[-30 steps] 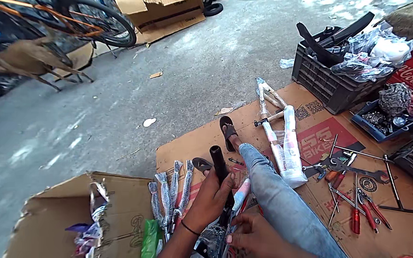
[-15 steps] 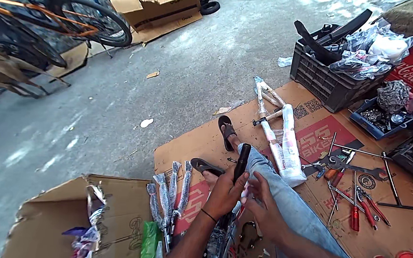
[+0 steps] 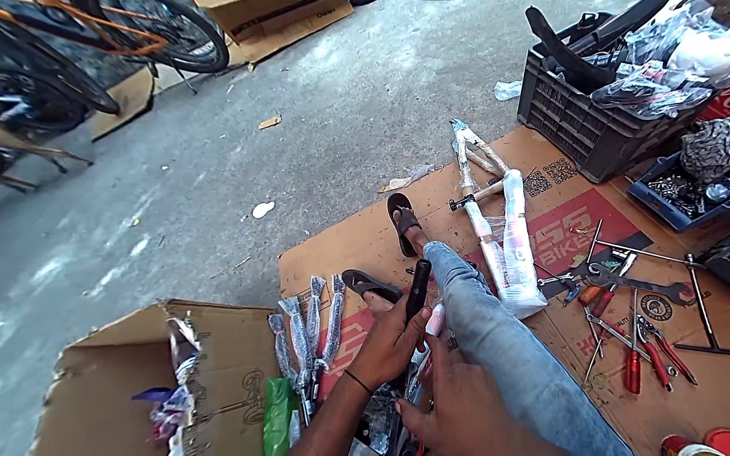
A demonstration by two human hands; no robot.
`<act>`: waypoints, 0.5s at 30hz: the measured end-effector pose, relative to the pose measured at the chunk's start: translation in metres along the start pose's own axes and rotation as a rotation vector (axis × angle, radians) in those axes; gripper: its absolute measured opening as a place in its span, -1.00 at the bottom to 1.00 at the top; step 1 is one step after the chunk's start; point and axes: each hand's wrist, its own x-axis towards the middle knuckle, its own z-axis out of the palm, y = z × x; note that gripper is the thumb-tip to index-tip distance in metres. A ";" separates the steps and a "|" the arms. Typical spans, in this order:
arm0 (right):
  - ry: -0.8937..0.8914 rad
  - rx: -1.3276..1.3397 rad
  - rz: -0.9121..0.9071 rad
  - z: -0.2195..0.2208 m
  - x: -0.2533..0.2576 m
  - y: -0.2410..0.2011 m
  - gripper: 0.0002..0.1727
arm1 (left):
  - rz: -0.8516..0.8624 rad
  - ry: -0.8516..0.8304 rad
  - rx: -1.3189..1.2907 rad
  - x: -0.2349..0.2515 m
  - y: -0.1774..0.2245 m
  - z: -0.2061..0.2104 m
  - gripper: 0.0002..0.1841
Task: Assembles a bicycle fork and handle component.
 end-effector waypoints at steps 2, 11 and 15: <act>-0.140 0.051 0.026 -0.007 0.003 0.002 -0.14 | -0.009 -0.007 -0.033 0.001 0.000 0.001 -0.50; -0.457 1.128 0.200 0.017 0.019 0.017 -0.29 | 0.006 -0.022 -0.092 0.001 0.001 0.002 -0.46; -0.498 1.134 0.224 0.013 0.025 0.017 -0.32 | 0.020 0.049 0.001 0.001 -0.001 0.004 -0.38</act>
